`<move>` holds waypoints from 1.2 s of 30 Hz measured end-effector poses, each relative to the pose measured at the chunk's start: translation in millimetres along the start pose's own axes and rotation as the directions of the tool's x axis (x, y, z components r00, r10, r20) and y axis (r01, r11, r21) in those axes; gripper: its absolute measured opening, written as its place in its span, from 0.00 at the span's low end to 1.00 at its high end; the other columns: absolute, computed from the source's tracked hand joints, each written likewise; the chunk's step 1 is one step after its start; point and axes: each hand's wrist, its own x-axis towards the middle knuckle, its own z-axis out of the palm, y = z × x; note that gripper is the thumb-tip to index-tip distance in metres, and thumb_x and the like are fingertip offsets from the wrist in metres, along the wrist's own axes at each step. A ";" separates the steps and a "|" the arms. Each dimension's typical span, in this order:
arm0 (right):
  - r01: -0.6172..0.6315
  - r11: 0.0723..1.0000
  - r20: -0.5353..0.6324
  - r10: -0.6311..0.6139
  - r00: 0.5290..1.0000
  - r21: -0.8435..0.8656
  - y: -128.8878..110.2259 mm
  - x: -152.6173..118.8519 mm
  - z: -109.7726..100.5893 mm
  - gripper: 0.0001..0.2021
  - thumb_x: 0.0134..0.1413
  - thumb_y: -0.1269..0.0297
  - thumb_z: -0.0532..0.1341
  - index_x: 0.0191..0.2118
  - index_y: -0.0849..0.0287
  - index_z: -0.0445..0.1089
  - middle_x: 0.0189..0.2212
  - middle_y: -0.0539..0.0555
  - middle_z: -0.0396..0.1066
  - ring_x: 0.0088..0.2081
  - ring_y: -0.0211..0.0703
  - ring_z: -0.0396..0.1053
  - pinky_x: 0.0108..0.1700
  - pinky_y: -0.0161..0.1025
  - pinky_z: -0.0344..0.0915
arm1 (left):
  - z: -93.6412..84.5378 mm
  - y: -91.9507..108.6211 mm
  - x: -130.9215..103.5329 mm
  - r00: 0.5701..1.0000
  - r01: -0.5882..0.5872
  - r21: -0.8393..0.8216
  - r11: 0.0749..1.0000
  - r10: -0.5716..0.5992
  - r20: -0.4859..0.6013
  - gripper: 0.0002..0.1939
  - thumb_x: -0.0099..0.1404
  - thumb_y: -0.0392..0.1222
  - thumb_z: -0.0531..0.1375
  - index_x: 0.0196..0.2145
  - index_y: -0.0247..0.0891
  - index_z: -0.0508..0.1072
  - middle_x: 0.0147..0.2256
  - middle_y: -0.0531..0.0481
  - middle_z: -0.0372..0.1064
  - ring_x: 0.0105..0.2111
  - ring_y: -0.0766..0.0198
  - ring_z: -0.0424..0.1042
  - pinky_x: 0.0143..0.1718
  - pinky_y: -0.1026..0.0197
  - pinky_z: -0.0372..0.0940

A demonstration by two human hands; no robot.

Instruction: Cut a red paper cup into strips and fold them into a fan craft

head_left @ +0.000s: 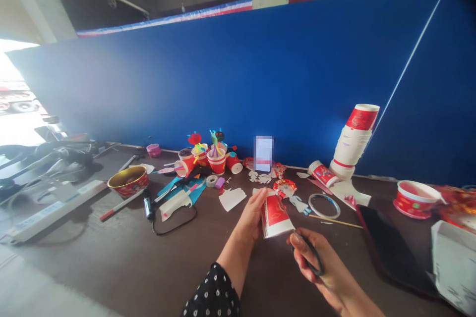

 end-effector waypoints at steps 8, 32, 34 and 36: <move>-0.095 0.994 -0.002 0.095 0.995 0.051 -6.6 -8.0 6.0 0.26 0.38 0.39 0.63 0.30 0.60 0.63 0.17 0.44 0.62 0.17 0.29 0.56 0.22 0.30 0.50 | -1.0 7.7 3.0 0.987 -0.067 -0.179 0.982 0.039 -0.156 0.15 0.57 0.43 0.61 0.42 0.37 0.67 0.30 0.48 0.71 0.27 0.59 0.72 0.33 0.55 0.68; 0.092 0.927 -0.030 -0.110 0.993 -0.363 0.0 0.3 -9.2 0.22 0.36 0.46 0.67 0.29 0.56 0.59 0.16 0.43 0.59 0.17 0.33 0.55 0.18 0.31 0.52 | -14.8 27.0 1.9 0.989 -0.062 0.039 0.997 0.067 -0.135 0.22 0.57 0.56 0.57 0.37 0.33 0.72 0.26 0.49 0.70 0.23 0.65 0.69 0.23 0.66 0.60; 0.148 0.843 -0.040 -0.196 0.980 -0.517 -0.6 0.2 -14.3 0.20 0.36 0.49 0.68 0.27 0.56 0.61 0.14 0.41 0.55 0.17 0.32 0.52 0.19 0.31 0.50 | -17.3 29.2 2.5 0.986 0.010 0.211 0.978 0.025 -0.162 0.23 0.57 0.58 0.57 0.37 0.33 0.72 0.21 0.51 0.68 0.18 0.68 0.65 0.18 0.68 0.55; 0.195 0.742 -0.046 -0.290 0.956 -0.641 -2.0 0.2 -19.0 0.18 0.36 0.51 0.68 0.26 0.56 0.63 0.14 0.41 0.53 0.18 0.32 0.50 0.20 0.32 0.48 | -19.4 29.9 2.1 0.983 0.072 0.335 0.940 -0.009 -0.185 0.26 0.56 0.61 0.57 0.37 0.33 0.72 0.16 0.53 0.65 0.14 0.68 0.63 0.15 0.68 0.50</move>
